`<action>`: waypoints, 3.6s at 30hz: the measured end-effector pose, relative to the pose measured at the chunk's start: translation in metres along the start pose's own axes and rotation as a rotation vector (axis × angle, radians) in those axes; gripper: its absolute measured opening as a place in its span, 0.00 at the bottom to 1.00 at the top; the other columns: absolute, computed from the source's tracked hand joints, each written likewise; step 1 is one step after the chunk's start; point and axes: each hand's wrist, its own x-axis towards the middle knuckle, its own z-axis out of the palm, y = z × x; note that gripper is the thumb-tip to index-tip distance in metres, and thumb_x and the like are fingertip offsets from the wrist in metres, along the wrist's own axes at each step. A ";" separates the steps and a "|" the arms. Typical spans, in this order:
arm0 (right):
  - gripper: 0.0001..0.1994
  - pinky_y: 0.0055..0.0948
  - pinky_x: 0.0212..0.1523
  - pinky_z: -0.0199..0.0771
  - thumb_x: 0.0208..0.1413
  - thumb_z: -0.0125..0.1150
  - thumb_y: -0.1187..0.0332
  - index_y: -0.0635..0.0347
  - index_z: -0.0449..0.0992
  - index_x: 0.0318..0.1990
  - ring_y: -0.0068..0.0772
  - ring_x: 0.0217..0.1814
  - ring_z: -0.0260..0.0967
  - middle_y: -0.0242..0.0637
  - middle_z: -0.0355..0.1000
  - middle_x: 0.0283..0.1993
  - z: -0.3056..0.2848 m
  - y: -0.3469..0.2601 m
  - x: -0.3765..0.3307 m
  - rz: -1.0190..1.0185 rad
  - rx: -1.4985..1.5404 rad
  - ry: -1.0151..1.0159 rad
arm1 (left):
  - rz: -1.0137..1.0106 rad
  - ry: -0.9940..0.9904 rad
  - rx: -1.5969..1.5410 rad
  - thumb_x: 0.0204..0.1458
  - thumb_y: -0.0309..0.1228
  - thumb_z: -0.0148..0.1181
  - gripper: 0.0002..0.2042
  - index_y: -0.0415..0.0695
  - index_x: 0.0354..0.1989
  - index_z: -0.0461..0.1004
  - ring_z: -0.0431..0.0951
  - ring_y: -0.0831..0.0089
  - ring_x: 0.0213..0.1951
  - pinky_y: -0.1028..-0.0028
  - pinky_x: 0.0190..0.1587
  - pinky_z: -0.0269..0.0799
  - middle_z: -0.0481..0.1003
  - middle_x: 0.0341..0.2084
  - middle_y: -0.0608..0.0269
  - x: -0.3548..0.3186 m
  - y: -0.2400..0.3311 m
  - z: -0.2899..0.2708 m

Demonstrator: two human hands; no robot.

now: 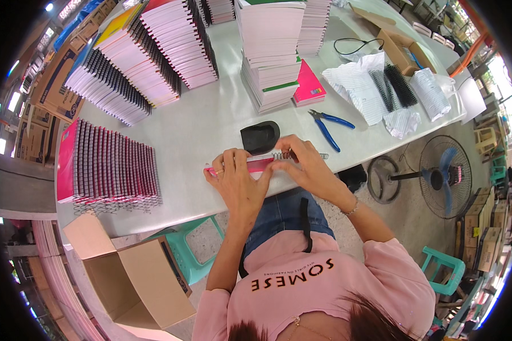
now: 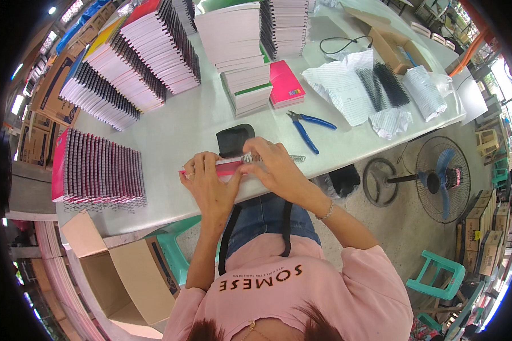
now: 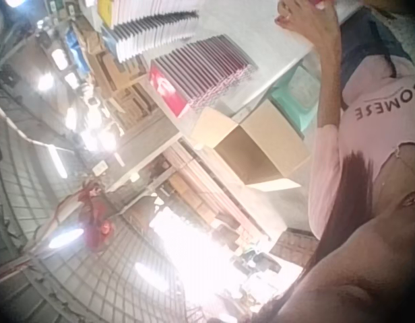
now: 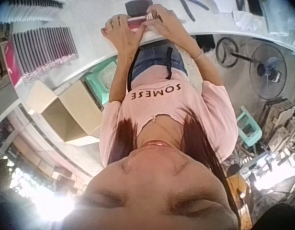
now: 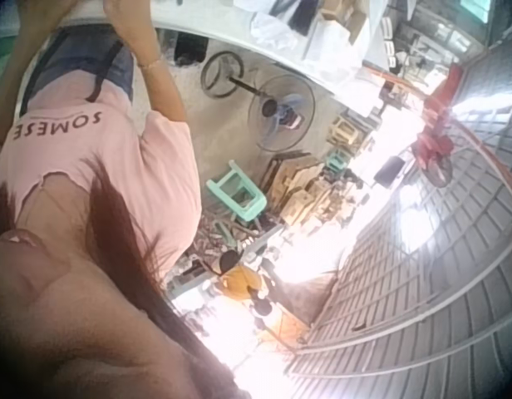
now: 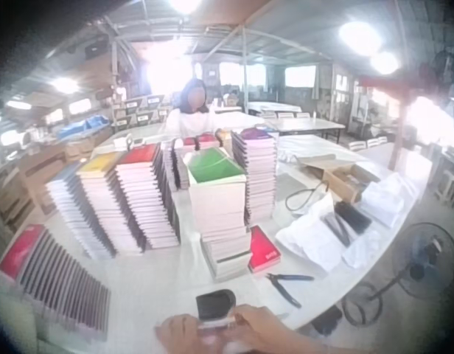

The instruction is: The person inserts a spiral binding through the holes of a notebook, trims the excess wire with shears, and stacks the completed notebooks on a table.

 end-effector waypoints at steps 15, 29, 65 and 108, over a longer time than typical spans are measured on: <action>0.04 0.41 0.48 0.62 0.61 0.55 0.69 0.58 0.73 0.38 0.43 0.47 0.66 0.38 0.69 0.40 0.002 0.002 0.009 -0.141 -0.260 -0.060 | -0.054 0.145 -0.436 0.48 0.35 0.72 0.23 0.43 0.50 0.69 0.60 0.52 0.58 0.58 0.59 0.57 0.55 0.55 0.47 -0.006 -0.022 -0.009; 0.30 0.46 0.58 0.67 0.51 0.70 0.52 0.60 0.68 0.55 0.64 0.58 0.58 0.58 0.52 0.68 0.040 0.034 0.044 0.017 -0.469 -0.113 | 0.051 0.036 -0.380 0.45 0.42 0.74 0.27 0.43 0.46 0.66 0.60 0.57 0.52 0.58 0.58 0.59 0.56 0.47 0.52 -0.010 -0.090 -0.031; 0.34 0.42 0.66 0.63 0.43 0.77 0.52 0.71 0.75 0.52 0.56 0.66 0.59 0.53 0.56 0.68 0.001 0.034 0.016 0.057 -0.110 -0.309 | -0.022 -0.037 -0.782 0.30 0.34 0.82 0.38 0.46 0.47 0.59 0.61 0.70 0.46 0.72 0.54 0.60 0.57 0.42 0.65 -0.004 -0.087 0.008; 0.19 0.27 0.53 0.68 0.45 0.77 0.61 0.62 0.82 0.42 0.29 0.52 0.68 0.41 0.68 0.58 -0.020 0.004 0.038 0.223 0.543 -0.522 | -0.022 -0.165 -1.128 0.30 0.26 0.82 0.51 0.52 0.63 0.51 0.61 0.73 0.42 0.74 0.49 0.62 0.56 0.38 0.67 -0.007 -0.083 0.015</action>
